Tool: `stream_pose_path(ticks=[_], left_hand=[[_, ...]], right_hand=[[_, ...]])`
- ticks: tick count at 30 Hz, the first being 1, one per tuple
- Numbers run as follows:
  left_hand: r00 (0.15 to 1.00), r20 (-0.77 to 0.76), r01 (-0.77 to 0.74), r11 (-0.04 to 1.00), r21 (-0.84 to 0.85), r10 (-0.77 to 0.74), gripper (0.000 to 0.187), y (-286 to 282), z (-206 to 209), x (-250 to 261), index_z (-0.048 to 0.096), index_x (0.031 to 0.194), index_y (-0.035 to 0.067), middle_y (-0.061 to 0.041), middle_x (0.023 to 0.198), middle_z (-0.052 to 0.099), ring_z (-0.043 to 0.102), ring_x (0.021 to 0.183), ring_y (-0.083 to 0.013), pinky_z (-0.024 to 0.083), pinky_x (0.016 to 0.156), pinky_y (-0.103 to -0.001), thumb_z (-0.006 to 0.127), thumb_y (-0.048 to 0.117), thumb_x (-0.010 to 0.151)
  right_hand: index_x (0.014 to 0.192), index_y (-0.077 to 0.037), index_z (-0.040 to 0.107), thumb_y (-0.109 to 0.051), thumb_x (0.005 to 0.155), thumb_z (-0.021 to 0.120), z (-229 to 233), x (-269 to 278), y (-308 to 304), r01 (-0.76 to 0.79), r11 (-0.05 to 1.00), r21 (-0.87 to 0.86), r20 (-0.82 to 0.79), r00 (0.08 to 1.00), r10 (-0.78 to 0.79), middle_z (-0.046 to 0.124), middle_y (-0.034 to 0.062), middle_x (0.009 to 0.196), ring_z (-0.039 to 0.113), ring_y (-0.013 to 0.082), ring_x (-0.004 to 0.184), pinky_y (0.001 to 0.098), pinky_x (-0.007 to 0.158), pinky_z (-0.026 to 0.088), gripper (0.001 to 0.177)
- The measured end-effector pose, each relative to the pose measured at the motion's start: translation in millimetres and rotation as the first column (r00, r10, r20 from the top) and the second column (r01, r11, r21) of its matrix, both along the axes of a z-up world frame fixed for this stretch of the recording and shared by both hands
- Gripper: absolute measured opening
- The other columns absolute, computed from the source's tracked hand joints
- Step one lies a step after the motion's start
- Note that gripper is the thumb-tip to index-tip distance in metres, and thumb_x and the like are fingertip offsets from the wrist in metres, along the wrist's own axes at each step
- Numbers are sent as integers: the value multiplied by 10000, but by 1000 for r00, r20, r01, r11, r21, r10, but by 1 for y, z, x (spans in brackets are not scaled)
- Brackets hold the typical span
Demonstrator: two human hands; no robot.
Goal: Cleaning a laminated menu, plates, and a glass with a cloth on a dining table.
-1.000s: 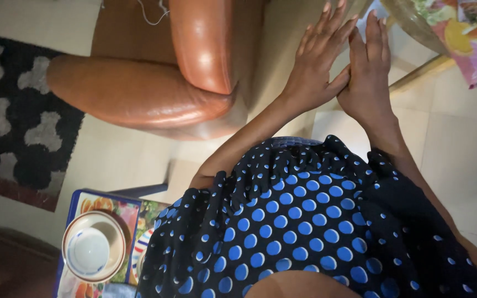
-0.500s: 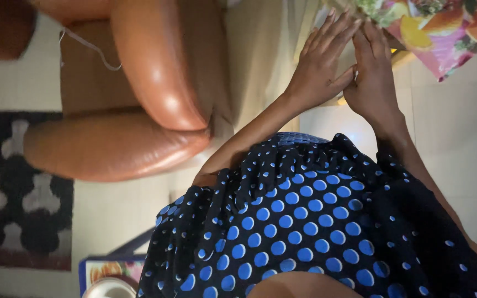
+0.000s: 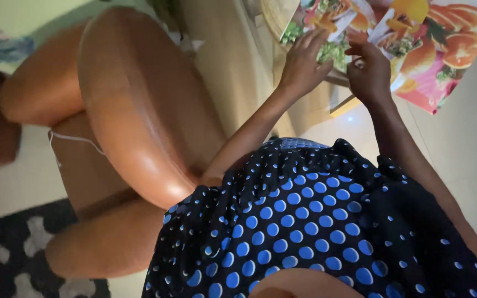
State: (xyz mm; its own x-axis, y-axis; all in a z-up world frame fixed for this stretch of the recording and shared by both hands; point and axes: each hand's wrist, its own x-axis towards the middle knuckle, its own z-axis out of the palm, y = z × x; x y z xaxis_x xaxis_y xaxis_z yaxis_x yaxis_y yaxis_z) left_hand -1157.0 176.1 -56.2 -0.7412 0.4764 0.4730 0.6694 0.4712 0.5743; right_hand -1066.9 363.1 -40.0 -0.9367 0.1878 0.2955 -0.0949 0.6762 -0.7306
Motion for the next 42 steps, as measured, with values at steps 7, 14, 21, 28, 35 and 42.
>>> stream_pose_path(ticks=[7, 14, 21, 28, 35, 42], left_hand=[[987, -79, -148, 985, -84, 141, 651, 13, -25, -73, 587, 1293, 62, -152, 1335, 608, 571, 1271, -358, 487, 1063, -458, 838, 426, 817], [992, 13, -119, 978, -170, 123, 758, 13, 0, -89, 631, 1247, 87, -111, 1074, 601, 570, 1016, -322, 490, 869, -455, 922, 413, 628], [998, 28, -59, 993, -98, 62, 886, 15, 1, -99, 587, 1283, 79, -103, 1051, 556, 548, 990, -313, 467, 860, -449, 959, 391, 542], [999, 24, -28, 997, -75, 29, 857, 16, -7, -106, 587, 1262, 97, -103, 1085, 553, 550, 1017, -311, 469, 878, -443, 966, 411, 561], [993, 114, -30, 999, -37, 34, 798, 17, 0, -103, 596, 1264, 111, -107, 1141, 590, 567, 1078, -322, 466, 932, -451, 951, 430, 625], [519, 471, -80, 508, 858, -713, 630, 47, -41, -90, 542, 1446, 34, -115, 1262, 599, 604, 1136, -156, 505, 1010, -294, 816, 305, 947]], right_hand=[[1182, -7, 734, -194, 889, 874, -26, -73, 19, 190, 971, 145, 78, 976, -203, 721, 146, 1075, 702, 288, 919, 395, 823, 551, 375], [1112, 1, 640, -382, 768, 994, -33, -103, 27, 266, 941, 211, 157, 941, -301, 652, 156, 1064, 633, 334, 1009, 455, 833, 515, 625], [1017, -33, 646, -450, 713, 1003, -18, -119, 29, 283, 934, 217, 494, 793, -355, 649, 129, 1025, 657, 292, 996, 442, 892, 532, 627], [963, -58, 568, -278, 688, 1003, -38, -117, 31, 353, 917, 187, 210, 897, -388, 652, 114, 918, 629, 299, 830, 422, 717, 497, 559], [956, -45, 584, -77, 882, 889, -48, -97, 39, 342, 926, -159, 16, 939, -344, 685, 73, 947, 677, 201, 894, 348, 797, 540, 316], [967, -85, 588, 45, 902, 791, 8, -43, 25, 282, 448, -849, 111, 922, -371, 675, 75, 904, 693, 186, 769, 300, 671, 551, 249]])
